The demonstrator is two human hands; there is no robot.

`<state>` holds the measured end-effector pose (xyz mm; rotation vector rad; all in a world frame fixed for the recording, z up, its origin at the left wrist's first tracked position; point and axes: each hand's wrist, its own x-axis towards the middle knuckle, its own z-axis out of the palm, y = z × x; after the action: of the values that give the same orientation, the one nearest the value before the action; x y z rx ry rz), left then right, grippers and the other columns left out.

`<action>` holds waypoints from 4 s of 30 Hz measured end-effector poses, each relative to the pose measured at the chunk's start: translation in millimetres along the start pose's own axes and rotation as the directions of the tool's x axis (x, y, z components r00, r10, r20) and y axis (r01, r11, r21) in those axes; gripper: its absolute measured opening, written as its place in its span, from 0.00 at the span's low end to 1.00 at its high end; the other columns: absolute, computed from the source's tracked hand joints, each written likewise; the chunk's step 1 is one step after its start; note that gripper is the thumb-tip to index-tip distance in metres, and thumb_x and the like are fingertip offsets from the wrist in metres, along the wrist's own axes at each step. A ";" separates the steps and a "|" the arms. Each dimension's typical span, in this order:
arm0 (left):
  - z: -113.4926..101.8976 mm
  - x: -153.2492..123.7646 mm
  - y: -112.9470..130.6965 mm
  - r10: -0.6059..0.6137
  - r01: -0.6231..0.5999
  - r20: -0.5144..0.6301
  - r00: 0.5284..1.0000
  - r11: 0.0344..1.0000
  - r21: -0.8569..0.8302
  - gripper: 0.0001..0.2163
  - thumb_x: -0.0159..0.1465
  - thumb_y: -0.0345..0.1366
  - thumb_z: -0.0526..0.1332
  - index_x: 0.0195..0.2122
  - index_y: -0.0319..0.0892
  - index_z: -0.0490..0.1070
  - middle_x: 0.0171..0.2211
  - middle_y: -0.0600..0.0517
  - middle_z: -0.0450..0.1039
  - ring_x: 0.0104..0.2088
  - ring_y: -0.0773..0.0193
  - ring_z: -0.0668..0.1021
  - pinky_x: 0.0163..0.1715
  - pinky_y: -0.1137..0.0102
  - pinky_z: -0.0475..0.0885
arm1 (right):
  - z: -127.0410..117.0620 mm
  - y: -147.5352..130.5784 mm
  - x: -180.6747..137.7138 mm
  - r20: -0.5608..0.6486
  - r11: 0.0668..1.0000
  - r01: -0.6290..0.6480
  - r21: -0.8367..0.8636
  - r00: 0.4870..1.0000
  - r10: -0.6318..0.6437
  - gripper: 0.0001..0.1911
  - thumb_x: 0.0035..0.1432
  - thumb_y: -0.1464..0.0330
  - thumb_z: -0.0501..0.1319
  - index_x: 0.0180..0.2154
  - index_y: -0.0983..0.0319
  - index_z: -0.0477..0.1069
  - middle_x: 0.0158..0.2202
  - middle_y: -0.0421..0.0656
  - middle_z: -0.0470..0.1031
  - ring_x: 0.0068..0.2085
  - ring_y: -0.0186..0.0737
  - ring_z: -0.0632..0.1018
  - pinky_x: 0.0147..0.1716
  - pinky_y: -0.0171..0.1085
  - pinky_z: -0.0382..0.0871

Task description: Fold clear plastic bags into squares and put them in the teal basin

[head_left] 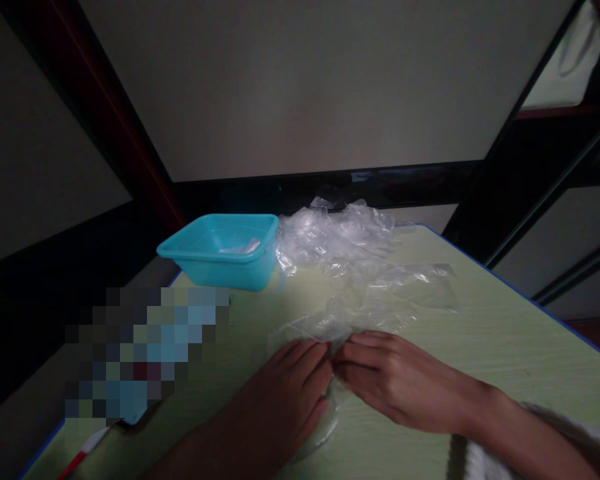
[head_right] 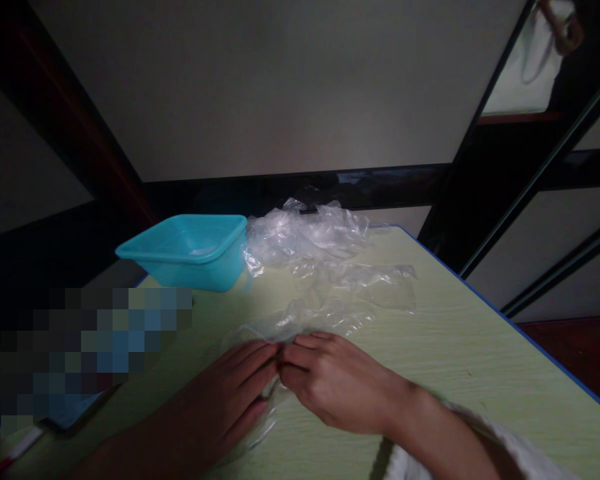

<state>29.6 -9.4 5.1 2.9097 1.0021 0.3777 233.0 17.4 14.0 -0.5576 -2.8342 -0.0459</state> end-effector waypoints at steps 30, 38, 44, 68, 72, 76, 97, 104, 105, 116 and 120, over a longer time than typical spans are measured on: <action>1.6 -3.3 0.7 0.102 -0.083 -0.085 0.991 0.975 0.207 0.14 0.67 0.29 0.45 0.50 0.31 0.62 0.49 0.40 0.72 0.49 0.55 0.74 0.48 0.61 0.71 | -4.8 1.1 1.1 0.063 0.997 -0.050 0.054 0.997 0.046 0.11 0.64 0.72 0.50 0.34 0.65 0.70 0.37 0.45 0.72 0.39 0.41 0.70 0.39 0.40 0.67; 1.3 -1.7 2.1 0.075 -0.063 -0.059 0.995 0.983 0.172 0.14 0.65 0.28 0.48 0.50 0.32 0.63 0.49 0.41 0.71 0.50 0.54 0.73 0.49 0.60 0.71 | -0.3 1.8 -0.9 0.021 1.000 -0.017 0.019 1.000 0.017 0.09 0.63 0.73 0.52 0.33 0.64 0.69 0.36 0.44 0.72 0.38 0.40 0.70 0.38 0.39 0.65; 3.5 -2.4 1.2 0.069 -0.053 -0.092 0.993 0.985 0.163 0.13 0.65 0.29 0.48 0.49 0.33 0.64 0.49 0.42 0.71 0.49 0.55 0.74 0.49 0.60 0.71 | 0.8 0.9 -0.1 -0.042 1.000 -0.027 -0.016 0.999 0.027 0.10 0.63 0.73 0.51 0.33 0.64 0.70 0.34 0.43 0.73 0.35 0.40 0.70 0.34 0.39 0.63; 3.6 -5.6 2.9 0.120 -0.112 -0.051 0.991 0.984 0.138 0.14 0.67 0.31 0.50 0.52 0.34 0.63 0.49 0.43 0.70 0.52 0.56 0.70 0.53 0.61 0.67 | -3.2 1.5 1.2 -0.034 0.994 -0.103 0.036 0.994 0.104 0.13 0.65 0.72 0.48 0.36 0.66 0.71 0.33 0.45 0.72 0.33 0.40 0.69 0.32 0.39 0.64; 3.6 -4.8 3.6 0.111 -0.106 -0.027 0.993 0.984 0.140 0.14 0.67 0.31 0.50 0.52 0.34 0.63 0.50 0.43 0.70 0.53 0.56 0.70 0.53 0.61 0.66 | -3.8 1.7 1.5 -0.008 0.993 -0.116 0.035 0.993 0.116 0.12 0.64 0.73 0.50 0.35 0.66 0.71 0.33 0.45 0.72 0.34 0.41 0.70 0.34 0.39 0.66; 3.7 -3.9 3.6 0.113 -0.106 -0.045 0.993 0.984 0.142 0.14 0.66 0.32 0.50 0.51 0.34 0.63 0.50 0.43 0.70 0.53 0.56 0.69 0.54 0.62 0.65 | -5.4 1.4 2.1 0.053 0.986 -0.151 0.072 0.988 0.148 0.10 0.63 0.73 0.51 0.37 0.67 0.71 0.35 0.46 0.72 0.36 0.41 0.71 0.38 0.40 0.68; 1.8 -4.4 4.8 0.080 -0.078 -0.005 0.997 0.989 0.126 0.15 0.66 0.32 0.52 0.52 0.35 0.62 0.50 0.43 0.70 0.53 0.55 0.70 0.53 0.60 0.66 | -3.3 2.5 0.3 0.053 0.982 -0.154 0.110 0.987 0.149 0.12 0.64 0.73 0.50 0.39 0.67 0.71 0.36 0.48 0.72 0.40 0.42 0.72 0.41 0.42 0.70; 0.2 -3.2 4.3 0.050 -0.050 0.001 0.999 0.994 0.099 0.15 0.65 0.32 0.54 0.52 0.35 0.63 0.51 0.43 0.69 0.53 0.55 0.70 0.54 0.60 0.67 | -1.0 2.8 0.9 0.061 0.970 -0.206 0.130 0.978 0.199 0.12 0.64 0.72 0.50 0.43 0.67 0.69 0.42 0.50 0.72 0.44 0.44 0.73 0.46 0.45 0.69; 0.3 -3.6 4.2 0.052 -0.052 0.008 0.999 0.993 0.102 0.15 0.65 0.32 0.54 0.53 0.35 0.62 0.52 0.42 0.68 0.54 0.55 0.70 0.54 0.60 0.66 | -0.7 2.9 0.7 0.051 0.967 -0.218 0.136 0.976 0.213 0.12 0.64 0.71 0.50 0.44 0.67 0.68 0.43 0.51 0.72 0.45 0.44 0.72 0.46 0.46 0.69; 1.4 -3.6 3.9 0.075 -0.074 -0.001 0.997 0.988 0.133 0.15 0.66 0.33 0.51 0.54 0.34 0.62 0.54 0.42 0.67 0.54 0.55 0.69 0.54 0.61 0.66 | 2.6 6.6 -1.1 0.053 0.929 -0.342 0.140 0.940 0.338 0.12 0.63 0.67 0.53 0.44 0.68 0.67 0.46 0.54 0.71 0.49 0.49 0.71 0.50 0.50 0.66; 1.6 -3.6 3.7 0.069 -0.068 -0.007 0.998 0.989 0.129 0.15 0.67 0.33 0.51 0.53 0.35 0.63 0.54 0.42 0.68 0.54 0.54 0.70 0.53 0.61 0.66 | 2.7 6.5 -1.8 0.066 0.929 -0.344 0.136 0.939 0.337 0.13 0.63 0.67 0.53 0.45 0.68 0.67 0.48 0.55 0.70 0.50 0.50 0.71 0.51 0.50 0.65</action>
<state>29.5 -14.5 3.3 3.0670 0.9646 0.3451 236.4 22.9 10.8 -1.0165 -2.7064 0.2379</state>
